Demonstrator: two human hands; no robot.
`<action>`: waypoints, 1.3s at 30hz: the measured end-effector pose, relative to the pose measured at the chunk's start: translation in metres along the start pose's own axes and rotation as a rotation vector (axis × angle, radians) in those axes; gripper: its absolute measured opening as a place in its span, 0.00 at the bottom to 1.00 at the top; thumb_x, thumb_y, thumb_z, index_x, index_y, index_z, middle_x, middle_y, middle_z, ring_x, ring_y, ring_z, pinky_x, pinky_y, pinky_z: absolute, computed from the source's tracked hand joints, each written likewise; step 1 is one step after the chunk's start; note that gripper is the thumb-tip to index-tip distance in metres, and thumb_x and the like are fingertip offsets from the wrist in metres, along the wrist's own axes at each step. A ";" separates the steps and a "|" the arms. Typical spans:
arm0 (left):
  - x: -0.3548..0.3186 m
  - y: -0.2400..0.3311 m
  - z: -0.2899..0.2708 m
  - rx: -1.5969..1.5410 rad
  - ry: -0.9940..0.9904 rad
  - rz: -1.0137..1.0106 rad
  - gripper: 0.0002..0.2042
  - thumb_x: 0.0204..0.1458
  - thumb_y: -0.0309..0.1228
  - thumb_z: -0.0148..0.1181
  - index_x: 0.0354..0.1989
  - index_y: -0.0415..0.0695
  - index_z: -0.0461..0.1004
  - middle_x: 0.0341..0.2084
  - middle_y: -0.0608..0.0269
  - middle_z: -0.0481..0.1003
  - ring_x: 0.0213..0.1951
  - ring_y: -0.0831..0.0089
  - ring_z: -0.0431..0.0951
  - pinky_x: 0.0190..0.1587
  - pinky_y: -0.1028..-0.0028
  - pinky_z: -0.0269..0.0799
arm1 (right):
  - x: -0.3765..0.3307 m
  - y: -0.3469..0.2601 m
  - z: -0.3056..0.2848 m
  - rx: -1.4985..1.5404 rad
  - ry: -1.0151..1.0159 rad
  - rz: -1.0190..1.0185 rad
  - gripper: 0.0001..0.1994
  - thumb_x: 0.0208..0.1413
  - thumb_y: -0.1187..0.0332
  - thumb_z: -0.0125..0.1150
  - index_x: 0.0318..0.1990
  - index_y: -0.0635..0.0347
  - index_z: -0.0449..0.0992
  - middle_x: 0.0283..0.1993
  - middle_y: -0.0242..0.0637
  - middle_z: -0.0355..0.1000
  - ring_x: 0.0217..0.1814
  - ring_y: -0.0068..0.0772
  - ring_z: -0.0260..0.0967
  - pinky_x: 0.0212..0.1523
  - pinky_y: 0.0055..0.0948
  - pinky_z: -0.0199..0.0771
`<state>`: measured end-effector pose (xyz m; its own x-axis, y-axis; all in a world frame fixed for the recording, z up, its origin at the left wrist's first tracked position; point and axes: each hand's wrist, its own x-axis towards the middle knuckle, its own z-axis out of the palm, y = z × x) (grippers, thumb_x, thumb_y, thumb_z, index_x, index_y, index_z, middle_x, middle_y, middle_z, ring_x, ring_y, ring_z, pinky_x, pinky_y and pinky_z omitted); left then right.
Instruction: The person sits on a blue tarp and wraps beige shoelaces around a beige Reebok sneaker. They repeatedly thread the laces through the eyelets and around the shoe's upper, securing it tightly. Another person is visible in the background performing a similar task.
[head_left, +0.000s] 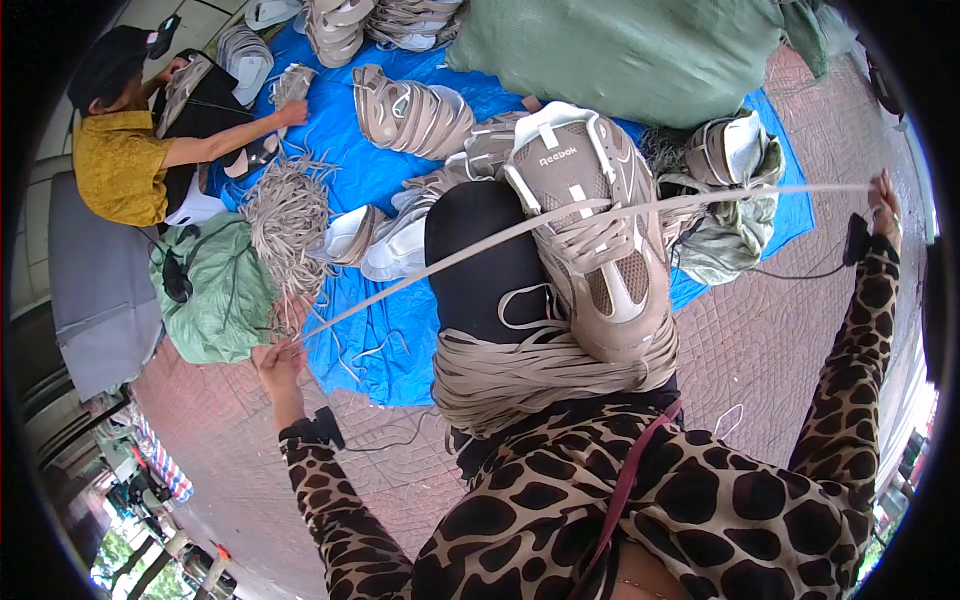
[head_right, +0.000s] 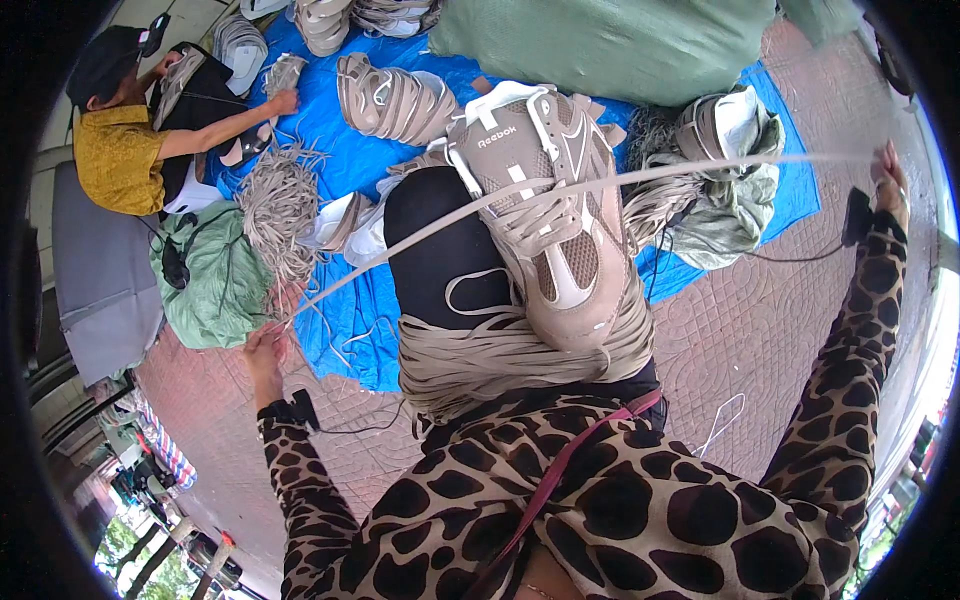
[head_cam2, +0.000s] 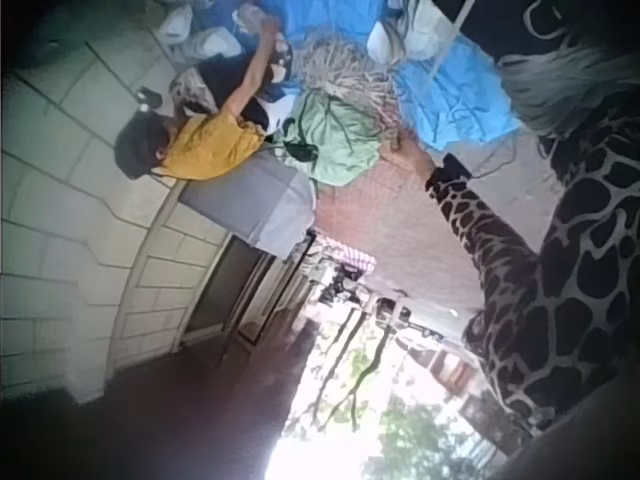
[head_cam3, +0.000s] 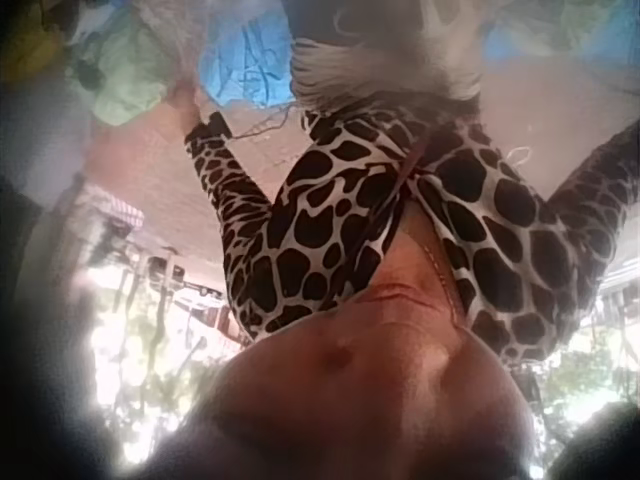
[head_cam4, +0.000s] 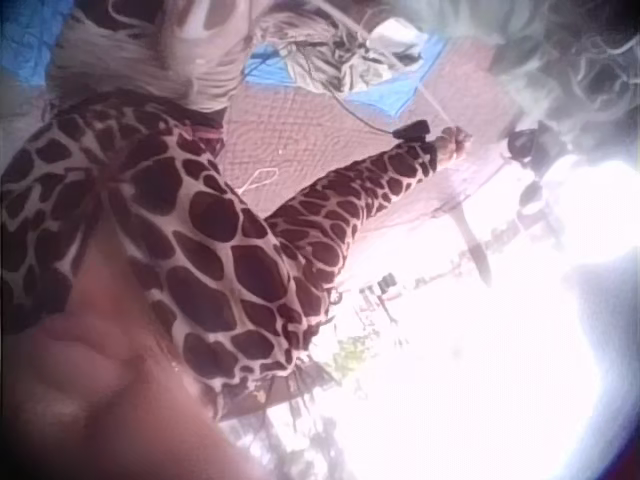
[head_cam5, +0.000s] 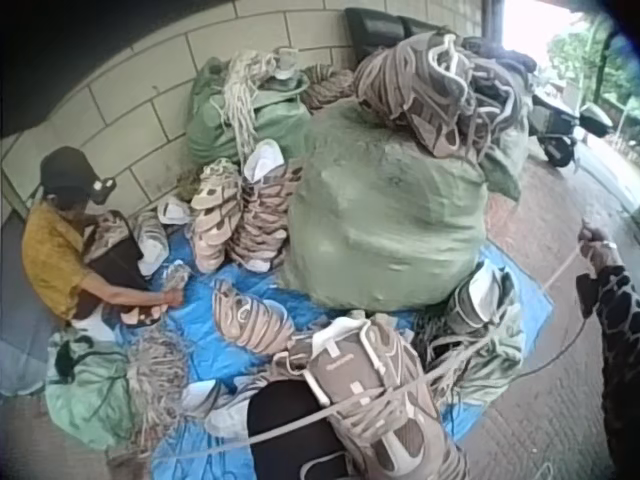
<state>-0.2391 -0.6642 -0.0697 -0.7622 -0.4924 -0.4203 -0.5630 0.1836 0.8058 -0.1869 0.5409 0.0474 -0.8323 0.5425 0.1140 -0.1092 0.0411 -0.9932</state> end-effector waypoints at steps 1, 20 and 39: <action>0.033 -0.053 0.067 -0.376 -0.036 -0.162 0.10 0.58 0.26 0.55 0.45 0.36 0.75 0.35 0.55 0.80 0.29 0.73 0.79 0.31 0.74 0.77 | 0.002 -0.124 -0.065 0.368 -0.083 0.142 0.16 0.66 0.76 0.50 0.60 0.70 0.66 0.27 0.27 0.61 0.22 0.21 0.55 0.25 0.17 0.62; 0.039 0.045 -0.010 -0.863 0.165 0.106 0.21 0.63 0.24 0.44 0.65 0.34 0.59 0.63 0.50 0.66 0.44 0.73 0.76 0.54 0.72 0.74 | -0.211 -0.041 0.497 -0.313 -0.731 0.071 0.05 0.59 0.73 0.63 0.39 0.65 0.81 0.29 0.23 0.74 0.30 0.11 0.64 0.33 0.17 0.67; -0.176 0.188 0.281 0.110 -0.891 0.484 0.05 0.63 0.28 0.54 0.40 0.39 0.73 0.30 0.61 0.81 0.17 0.88 0.68 0.19 0.85 0.59 | -0.216 -0.058 0.511 -0.485 -0.834 0.164 0.04 0.55 0.76 0.61 0.30 0.65 0.76 0.22 0.19 0.65 0.24 0.08 0.55 0.23 0.16 0.56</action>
<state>-0.3008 -0.3041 0.0381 -0.8515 0.4592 -0.2534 -0.1236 0.2939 0.9478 -0.2786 -0.0073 0.0936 -0.9549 -0.1878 -0.2302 0.1217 0.4597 -0.8797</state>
